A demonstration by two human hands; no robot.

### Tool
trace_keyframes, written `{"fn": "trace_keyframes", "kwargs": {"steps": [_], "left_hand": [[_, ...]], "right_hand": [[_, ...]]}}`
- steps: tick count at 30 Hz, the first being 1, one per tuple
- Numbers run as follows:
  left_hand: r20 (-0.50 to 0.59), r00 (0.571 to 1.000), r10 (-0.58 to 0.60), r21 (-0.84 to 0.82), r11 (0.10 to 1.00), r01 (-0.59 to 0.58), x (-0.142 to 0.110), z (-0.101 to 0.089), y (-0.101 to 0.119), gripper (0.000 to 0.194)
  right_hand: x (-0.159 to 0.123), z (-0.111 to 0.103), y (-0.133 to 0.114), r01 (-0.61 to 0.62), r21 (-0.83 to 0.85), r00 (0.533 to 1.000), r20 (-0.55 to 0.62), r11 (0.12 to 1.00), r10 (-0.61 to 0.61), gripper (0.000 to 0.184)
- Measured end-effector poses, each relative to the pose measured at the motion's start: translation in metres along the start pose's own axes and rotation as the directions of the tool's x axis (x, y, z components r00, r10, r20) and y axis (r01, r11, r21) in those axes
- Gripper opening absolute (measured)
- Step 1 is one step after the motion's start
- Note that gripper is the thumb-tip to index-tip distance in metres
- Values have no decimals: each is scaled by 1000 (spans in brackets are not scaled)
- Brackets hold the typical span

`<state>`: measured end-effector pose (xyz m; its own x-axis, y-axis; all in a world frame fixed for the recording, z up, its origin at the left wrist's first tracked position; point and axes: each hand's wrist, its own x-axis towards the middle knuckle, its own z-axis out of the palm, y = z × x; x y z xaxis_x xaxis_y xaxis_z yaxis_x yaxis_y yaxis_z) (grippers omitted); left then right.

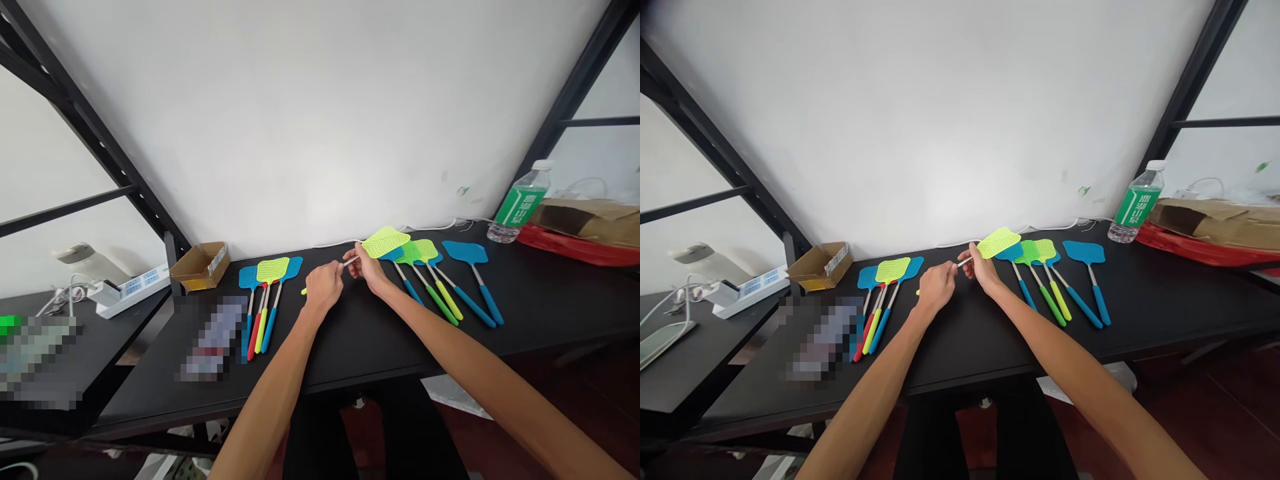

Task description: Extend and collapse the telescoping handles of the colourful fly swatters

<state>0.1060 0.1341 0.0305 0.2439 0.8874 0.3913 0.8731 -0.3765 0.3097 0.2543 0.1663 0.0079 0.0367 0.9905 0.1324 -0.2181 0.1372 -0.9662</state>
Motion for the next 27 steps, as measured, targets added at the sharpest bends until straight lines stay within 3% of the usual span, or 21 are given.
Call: {"fn": "trace_keyframes", "kwargs": {"steps": [13, 21, 27], "left_hand": [[-32, 997, 68, -118, 990, -71, -2, -2, 1, 30], [-136, 990, 48, -157, 985, -69, -1, -2, 1, 27], [-158, 987, 22, -168, 985, -49, 0, -1, 0, 25]], "right_hand": [[0, 1, 0, -7, -52, 1000, 29, 999, 9, 51], [-5, 5, -8, -95, 71, 995, 17, 993, 94, 44], [-4, 5, -7, -141, 104, 988, 84, 985, 133, 44]]}}
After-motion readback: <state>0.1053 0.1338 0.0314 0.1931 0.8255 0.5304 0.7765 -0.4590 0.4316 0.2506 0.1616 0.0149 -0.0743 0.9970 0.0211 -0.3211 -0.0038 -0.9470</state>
